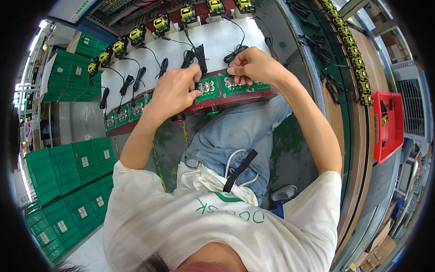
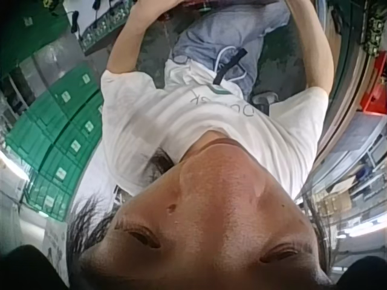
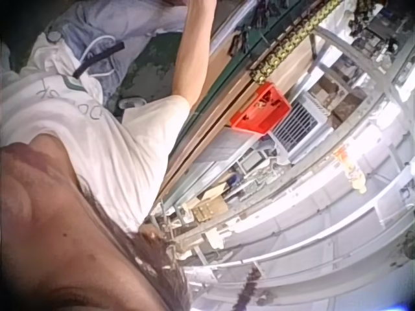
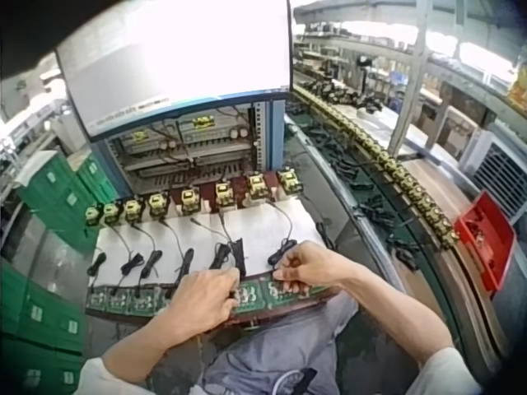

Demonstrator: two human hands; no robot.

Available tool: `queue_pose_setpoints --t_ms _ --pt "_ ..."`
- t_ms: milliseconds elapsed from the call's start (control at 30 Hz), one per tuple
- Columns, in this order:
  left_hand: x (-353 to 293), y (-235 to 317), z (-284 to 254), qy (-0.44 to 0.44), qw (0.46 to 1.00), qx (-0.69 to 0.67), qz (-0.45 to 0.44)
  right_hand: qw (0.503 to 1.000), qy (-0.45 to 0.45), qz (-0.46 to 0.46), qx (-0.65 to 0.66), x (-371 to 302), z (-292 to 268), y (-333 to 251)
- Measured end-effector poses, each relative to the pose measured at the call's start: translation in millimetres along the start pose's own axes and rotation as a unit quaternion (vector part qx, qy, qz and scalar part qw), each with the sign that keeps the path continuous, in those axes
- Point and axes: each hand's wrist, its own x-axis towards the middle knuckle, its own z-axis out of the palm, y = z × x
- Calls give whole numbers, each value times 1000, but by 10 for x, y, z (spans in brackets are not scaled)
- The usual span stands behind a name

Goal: Connecting wiring harnesses and components to circuit boards on an assembly line.

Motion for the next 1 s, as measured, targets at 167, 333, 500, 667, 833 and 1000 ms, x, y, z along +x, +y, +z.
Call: queue_pose_setpoints --t_ms 167,333,500,667,833,1000 --pt "-40 -20 -108 5 1000 -19 -12 997 32 -25 -61 -38 80 -10" --pt "-56 19 -212 -13 995 -87 -48 970 82 -87 -210 -83 162 -78" --pt "-16 50 -112 -19 933 -338 -123 950 140 -147 -239 -268 149 41" --pt "-65 86 38 -6 819 -544 -180 979 153 -110 -78 -823 105 198" --pt "14 112 80 -16 795 -577 -185 986 145 -77 -8 -1244 20 723" --pt "68 97 127 12 806 -553 -211 978 144 -134 -67 -1434 147 1038"
